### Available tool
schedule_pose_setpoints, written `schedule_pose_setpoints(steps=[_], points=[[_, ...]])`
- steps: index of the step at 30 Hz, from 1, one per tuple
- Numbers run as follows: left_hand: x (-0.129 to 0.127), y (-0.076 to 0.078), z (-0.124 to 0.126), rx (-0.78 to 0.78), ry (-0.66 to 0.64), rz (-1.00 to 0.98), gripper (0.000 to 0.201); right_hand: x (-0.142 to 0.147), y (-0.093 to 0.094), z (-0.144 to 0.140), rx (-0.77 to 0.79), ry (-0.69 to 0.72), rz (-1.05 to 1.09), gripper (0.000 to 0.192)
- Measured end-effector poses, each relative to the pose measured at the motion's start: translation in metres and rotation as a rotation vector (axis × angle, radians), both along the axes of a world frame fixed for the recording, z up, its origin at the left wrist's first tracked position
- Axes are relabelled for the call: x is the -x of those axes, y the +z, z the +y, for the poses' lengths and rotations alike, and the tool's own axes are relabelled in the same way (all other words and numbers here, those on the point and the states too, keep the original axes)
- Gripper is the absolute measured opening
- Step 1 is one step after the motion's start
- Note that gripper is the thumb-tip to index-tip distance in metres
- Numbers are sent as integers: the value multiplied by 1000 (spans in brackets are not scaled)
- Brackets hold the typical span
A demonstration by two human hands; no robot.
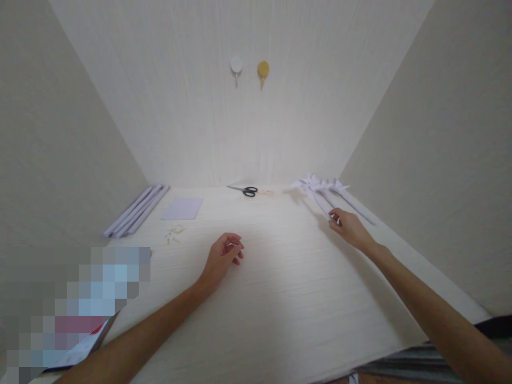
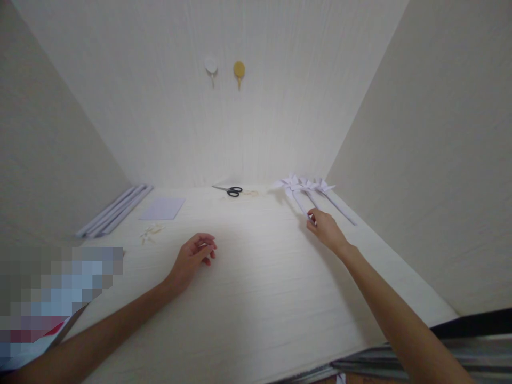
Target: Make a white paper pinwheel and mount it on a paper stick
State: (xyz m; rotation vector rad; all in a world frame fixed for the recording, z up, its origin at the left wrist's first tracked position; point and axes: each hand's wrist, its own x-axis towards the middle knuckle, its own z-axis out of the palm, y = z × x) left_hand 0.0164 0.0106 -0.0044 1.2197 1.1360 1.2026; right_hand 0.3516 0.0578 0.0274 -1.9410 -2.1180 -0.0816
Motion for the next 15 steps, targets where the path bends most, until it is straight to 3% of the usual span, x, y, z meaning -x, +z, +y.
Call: schedule_pose_setpoints(steps=[7,15], points=[[1,-3,1,-3,-14,6,15,13,-17,49,55,-76,-86,23],[1,-2,1,7,-26,0,15,13,-25,63,118,-159,-145,25]])
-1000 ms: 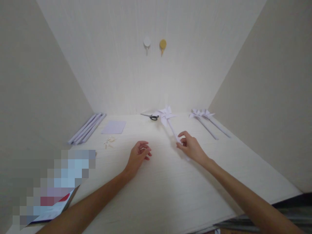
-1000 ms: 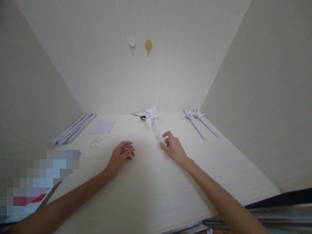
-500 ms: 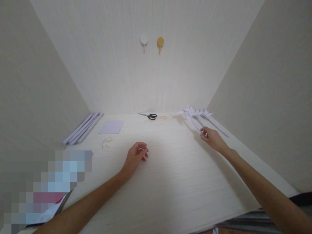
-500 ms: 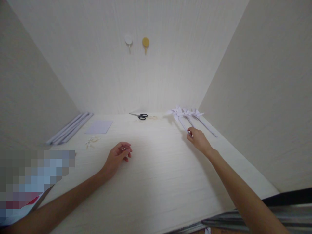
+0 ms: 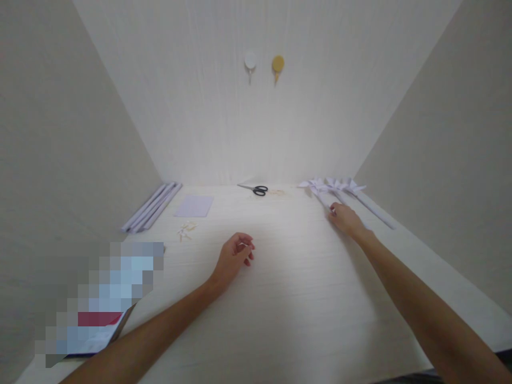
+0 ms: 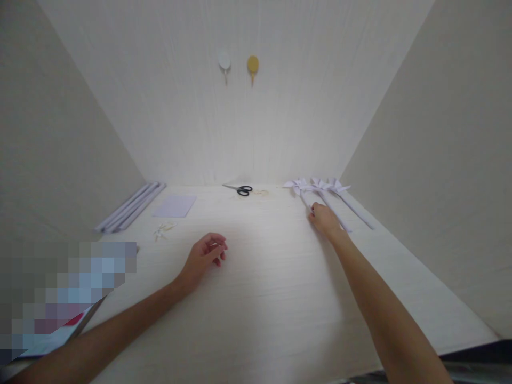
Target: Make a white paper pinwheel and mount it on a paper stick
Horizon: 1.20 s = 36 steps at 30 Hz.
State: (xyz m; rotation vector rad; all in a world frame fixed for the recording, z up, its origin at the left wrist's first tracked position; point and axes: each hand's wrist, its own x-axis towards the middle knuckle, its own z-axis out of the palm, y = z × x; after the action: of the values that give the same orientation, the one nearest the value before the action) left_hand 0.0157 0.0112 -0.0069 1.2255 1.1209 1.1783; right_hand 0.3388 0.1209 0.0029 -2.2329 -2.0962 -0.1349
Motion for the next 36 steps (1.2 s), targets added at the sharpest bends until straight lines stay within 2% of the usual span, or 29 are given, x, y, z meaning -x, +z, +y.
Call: schedule_pose_setpoints(steps=[7,15,25,31,36], points=[[0,-5,3,-1,-7,15,16,-2,-1,1,23,-26,-21,27],[-2,-2,1,16,-5,19,15,-2,3,1,38,-101,-47,29],[-1,-3,2,9,-16,37,16,5,9,-10,-24,-152,-83,37],[0,-5,0,-1,-35,58,9,14,11,-17,-211,-73,-121,35],[-2,-3,0,-1,-44,164,12,54,7,-26,-286,94,47,29]])
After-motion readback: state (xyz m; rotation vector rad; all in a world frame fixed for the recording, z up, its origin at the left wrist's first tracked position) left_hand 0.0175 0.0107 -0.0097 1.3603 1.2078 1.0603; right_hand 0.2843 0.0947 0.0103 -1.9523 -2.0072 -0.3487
